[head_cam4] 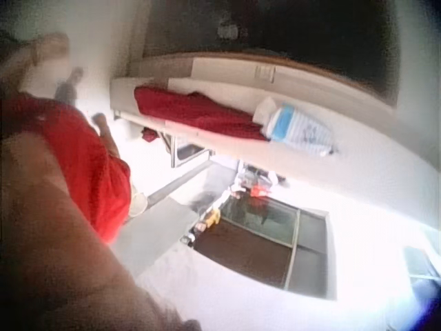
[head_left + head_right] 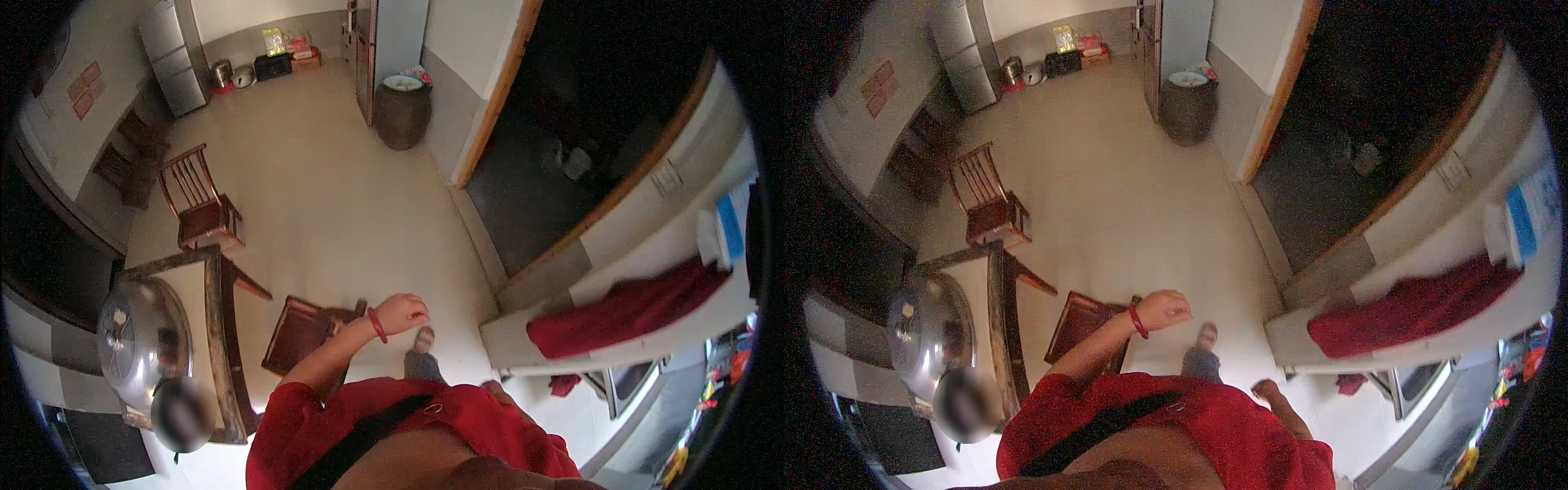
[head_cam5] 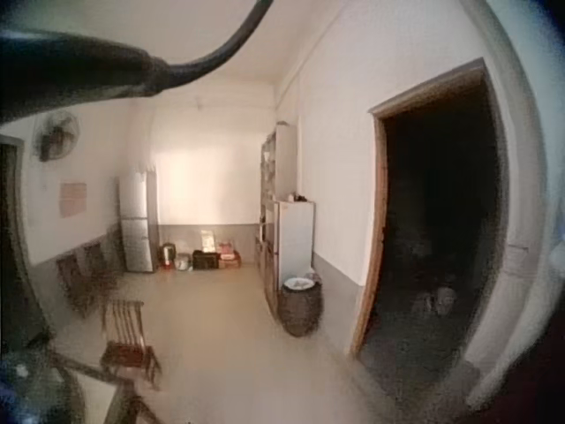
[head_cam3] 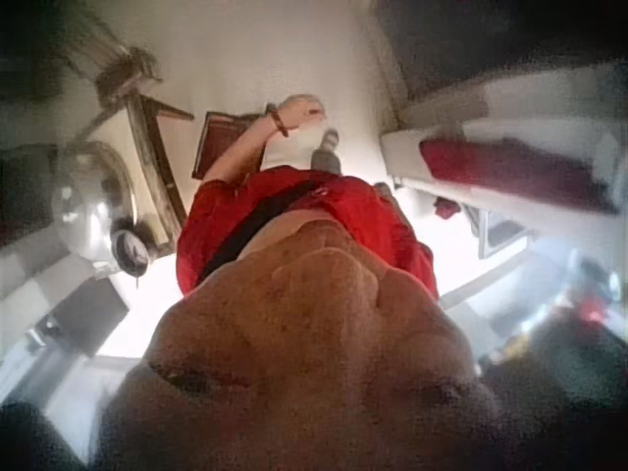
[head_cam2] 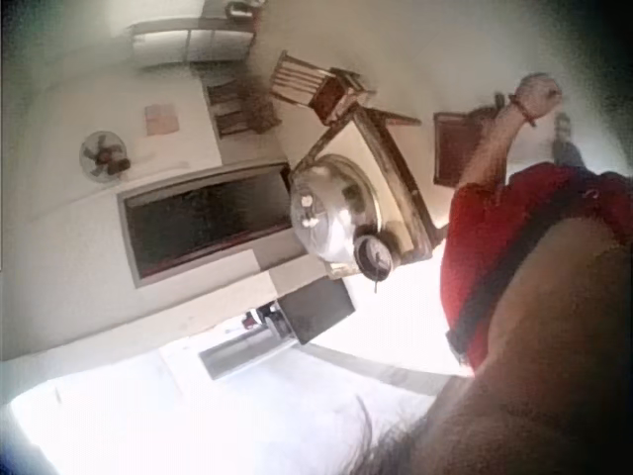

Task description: The person stirs porridge in a rice cooker pot, carries the pot to a sink, rinses the pot with water, and then washes the interior of the pot using a cloth and water.

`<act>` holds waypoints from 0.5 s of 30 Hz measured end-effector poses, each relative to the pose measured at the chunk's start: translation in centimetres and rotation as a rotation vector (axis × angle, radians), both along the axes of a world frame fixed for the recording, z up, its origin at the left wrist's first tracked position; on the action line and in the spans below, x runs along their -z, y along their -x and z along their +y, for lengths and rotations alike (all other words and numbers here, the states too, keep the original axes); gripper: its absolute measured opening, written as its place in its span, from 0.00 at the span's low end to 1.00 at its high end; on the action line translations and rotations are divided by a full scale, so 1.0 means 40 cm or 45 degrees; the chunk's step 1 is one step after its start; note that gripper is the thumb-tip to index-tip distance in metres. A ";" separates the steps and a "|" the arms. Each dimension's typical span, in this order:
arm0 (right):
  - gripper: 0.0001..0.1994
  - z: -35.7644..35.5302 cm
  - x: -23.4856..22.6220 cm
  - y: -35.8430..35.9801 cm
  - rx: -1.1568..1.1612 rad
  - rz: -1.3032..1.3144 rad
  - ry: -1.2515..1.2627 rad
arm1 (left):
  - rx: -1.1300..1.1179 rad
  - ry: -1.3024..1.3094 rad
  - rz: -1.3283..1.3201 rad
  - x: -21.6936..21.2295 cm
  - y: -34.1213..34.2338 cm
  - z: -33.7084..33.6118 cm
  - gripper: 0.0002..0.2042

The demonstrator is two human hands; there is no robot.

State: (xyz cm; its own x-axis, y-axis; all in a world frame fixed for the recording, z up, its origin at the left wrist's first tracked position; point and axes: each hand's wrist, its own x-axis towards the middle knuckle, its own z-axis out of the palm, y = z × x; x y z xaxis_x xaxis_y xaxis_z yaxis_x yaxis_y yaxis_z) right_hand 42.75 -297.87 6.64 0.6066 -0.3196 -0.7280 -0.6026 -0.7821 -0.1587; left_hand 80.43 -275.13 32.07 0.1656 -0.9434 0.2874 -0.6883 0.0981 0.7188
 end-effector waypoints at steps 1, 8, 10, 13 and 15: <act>0.12 -0.054 0.020 -0.029 0.019 0.087 -0.006 | 0.022 -0.079 -0.032 0.020 -0.045 -0.047 0.09; 0.12 -0.448 0.111 -0.340 0.040 0.374 -0.073 | -0.299 -1.164 -0.485 0.336 -0.417 -0.179 0.13; 0.12 -0.572 0.095 -0.484 -0.048 0.374 -0.046 | -0.433 -1.382 -0.195 0.408 -0.524 -0.156 0.13; 0.12 -0.718 0.090 -0.788 -0.298 0.287 0.029 | -0.827 -1.348 0.040 0.609 -0.650 -0.048 0.14; 0.13 -0.779 0.086 -1.046 -0.524 0.176 0.094 | -1.085 -1.450 0.344 0.703 -0.702 0.034 0.13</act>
